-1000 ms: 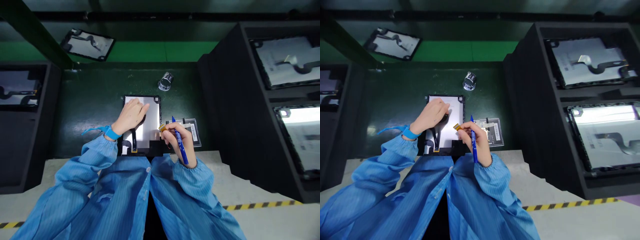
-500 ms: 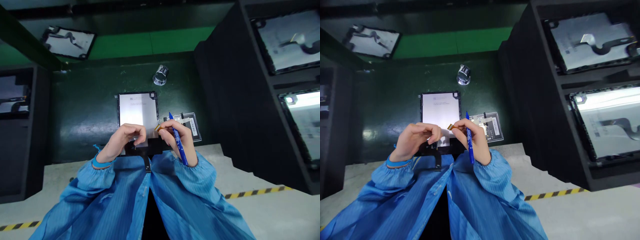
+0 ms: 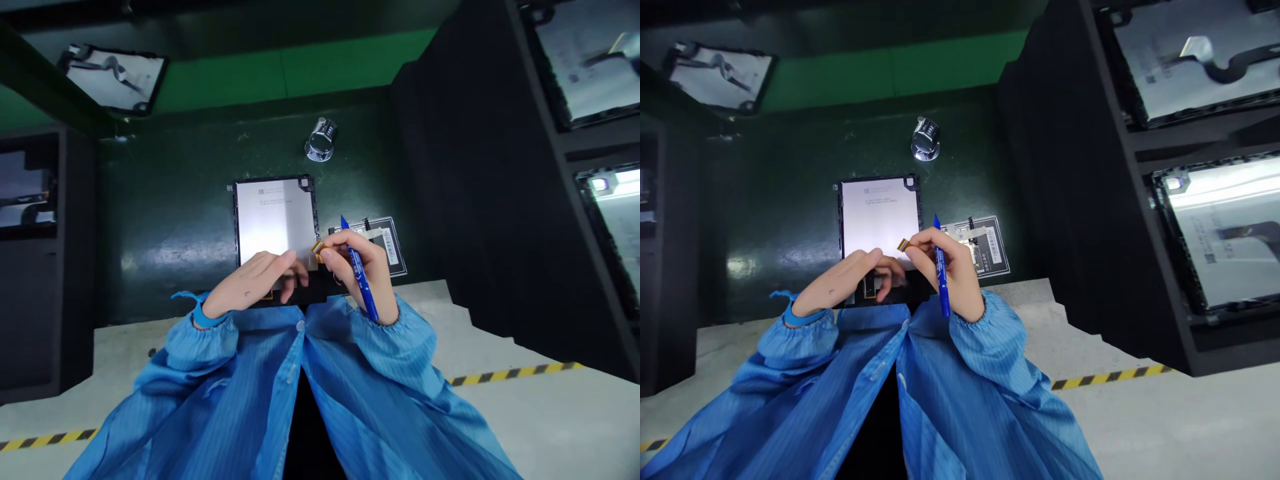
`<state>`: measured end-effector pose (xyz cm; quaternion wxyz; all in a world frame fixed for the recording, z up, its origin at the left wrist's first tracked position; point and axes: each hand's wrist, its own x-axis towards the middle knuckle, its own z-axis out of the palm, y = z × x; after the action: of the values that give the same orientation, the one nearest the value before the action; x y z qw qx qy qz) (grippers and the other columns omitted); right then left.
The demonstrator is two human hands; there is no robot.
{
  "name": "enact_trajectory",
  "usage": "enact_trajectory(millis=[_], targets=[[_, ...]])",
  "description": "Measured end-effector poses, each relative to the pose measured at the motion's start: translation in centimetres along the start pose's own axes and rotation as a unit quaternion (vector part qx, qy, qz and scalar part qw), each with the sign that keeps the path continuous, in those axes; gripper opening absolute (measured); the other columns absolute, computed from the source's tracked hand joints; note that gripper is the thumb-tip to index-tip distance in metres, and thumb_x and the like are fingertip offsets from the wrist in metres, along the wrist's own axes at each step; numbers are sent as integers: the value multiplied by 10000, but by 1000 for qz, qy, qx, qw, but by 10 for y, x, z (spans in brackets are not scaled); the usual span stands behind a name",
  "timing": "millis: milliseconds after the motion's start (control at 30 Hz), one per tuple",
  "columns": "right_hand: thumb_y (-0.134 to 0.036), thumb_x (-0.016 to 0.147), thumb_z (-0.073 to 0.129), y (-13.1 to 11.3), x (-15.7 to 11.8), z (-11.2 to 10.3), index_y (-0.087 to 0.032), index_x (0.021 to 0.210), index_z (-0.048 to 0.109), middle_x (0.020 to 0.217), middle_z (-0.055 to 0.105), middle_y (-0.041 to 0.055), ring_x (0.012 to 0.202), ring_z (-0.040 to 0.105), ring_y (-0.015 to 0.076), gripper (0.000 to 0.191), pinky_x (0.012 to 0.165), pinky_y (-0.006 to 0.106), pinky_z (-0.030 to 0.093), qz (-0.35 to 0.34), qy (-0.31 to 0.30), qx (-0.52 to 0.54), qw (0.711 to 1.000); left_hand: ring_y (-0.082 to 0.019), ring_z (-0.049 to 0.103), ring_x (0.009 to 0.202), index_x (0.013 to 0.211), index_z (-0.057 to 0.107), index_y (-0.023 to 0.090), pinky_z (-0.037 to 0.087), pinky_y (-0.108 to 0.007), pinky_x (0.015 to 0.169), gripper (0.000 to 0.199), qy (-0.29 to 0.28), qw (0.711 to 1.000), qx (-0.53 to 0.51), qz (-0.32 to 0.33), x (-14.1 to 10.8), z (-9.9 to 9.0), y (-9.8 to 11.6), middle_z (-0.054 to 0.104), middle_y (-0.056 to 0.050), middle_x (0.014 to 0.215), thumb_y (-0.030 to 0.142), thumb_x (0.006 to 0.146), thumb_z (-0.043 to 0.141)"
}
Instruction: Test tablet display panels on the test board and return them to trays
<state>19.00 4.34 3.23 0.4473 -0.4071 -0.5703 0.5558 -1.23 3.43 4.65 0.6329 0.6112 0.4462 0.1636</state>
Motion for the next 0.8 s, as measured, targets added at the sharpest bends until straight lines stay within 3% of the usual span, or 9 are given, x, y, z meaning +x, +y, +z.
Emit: enact_trajectory(millis=[100, 200, 300, 433, 500, 567, 667, 800], targets=[[-305, 919, 660, 0, 0, 0, -220, 842, 629, 736, 592, -14, 626, 521, 118, 120, 578, 264, 440, 4, 10, -3, 1000, -106, 359, 492, 715, 624, 165, 310, -285, 537, 565, -46, 994, -93, -32, 3, -4, -1, 460, 28, 540, 527, 1019, 315], [-327, 919, 667, 0, 0, 0, -218, 845, 635, 739, 593, -12, 628, 521, 120, 136, 570, 262, 437, 2, 7, 1, 1000, -92, 321, 498, 712, 565, 175, 271, -276, 524, 379, -22, 976, -217, 5, 0, -5, 3, 440, 41, 563, 472, 941, 513], [-312, 916, 674, 0, 0, 1, -213, 848, 641, 718, 586, -19, 620, 519, 116, 124, 583, 263, 444, 0, -3, 6, 1000, -90, 295, 459, 799, 553, 202, 377, -281, 608, 212, 25, 943, -329, 38, -4, -4, 6, 361, 87, 480, 373, 924, 560], [-279, 913, 676, 0, 1, 3, -207, 854, 647, 746, 609, -12, 644, 537, 117, 98, 597, 262, 452, 3, -7, 2, 1000, -76, 312, 427, 894, 597, 207, 481, -268, 711, 107, 144, 922, -357, 44, -2, -4, 8, 357, 112, 459, 304, 940, 590], [-277, 911, 681, 0, 1, 3, -204, 856, 650, 744, 609, -12, 644, 535, 115, 97, 597, 260, 449, 4, -8, 2, 1000, -77, 375, 441, 907, 627, 194, 508, -259, 731, 123, 204, 906, -370, 35, 3, -8, 8, 410, 94, 481, 302, 941, 579], [-275, 910, 682, 1, 2, 4, -201, 852, 650, 725, 596, -20, 632, 524, 109, 99, 597, 257, 445, 2, -9, 4, 1000, -85, 416, 449, 896, 659, 170, 528, -270, 704, 226, 228, 889, -398, 12, 8, -14, 9, 450, 65, 504, 349, 953, 533], [-280, 911, 672, 2, 2, 4, -201, 846, 643, 709, 582, -25, 620, 512, 106, 106, 587, 257, 437, 3, -7, 3, 1000, -105, 428, 438, 866, 699, 142, 539, -306, 650, 398, 215, 879, -425, -27, 16, -24, 9, 440, 39, 503, 450, 968, 467], [-272, 910, 669, 2, 3, 4, -204, 848, 646, 702, 578, -27, 620, 512, 107, 95, 591, 260, 437, 5, -7, 3, 1000, -106, 356, 409, 679, 668, 181, 522, -351, 615, 463, 134, 912, -387, -17, 19, -32, 8, 346, 42, 476, 554, 913, 523]])
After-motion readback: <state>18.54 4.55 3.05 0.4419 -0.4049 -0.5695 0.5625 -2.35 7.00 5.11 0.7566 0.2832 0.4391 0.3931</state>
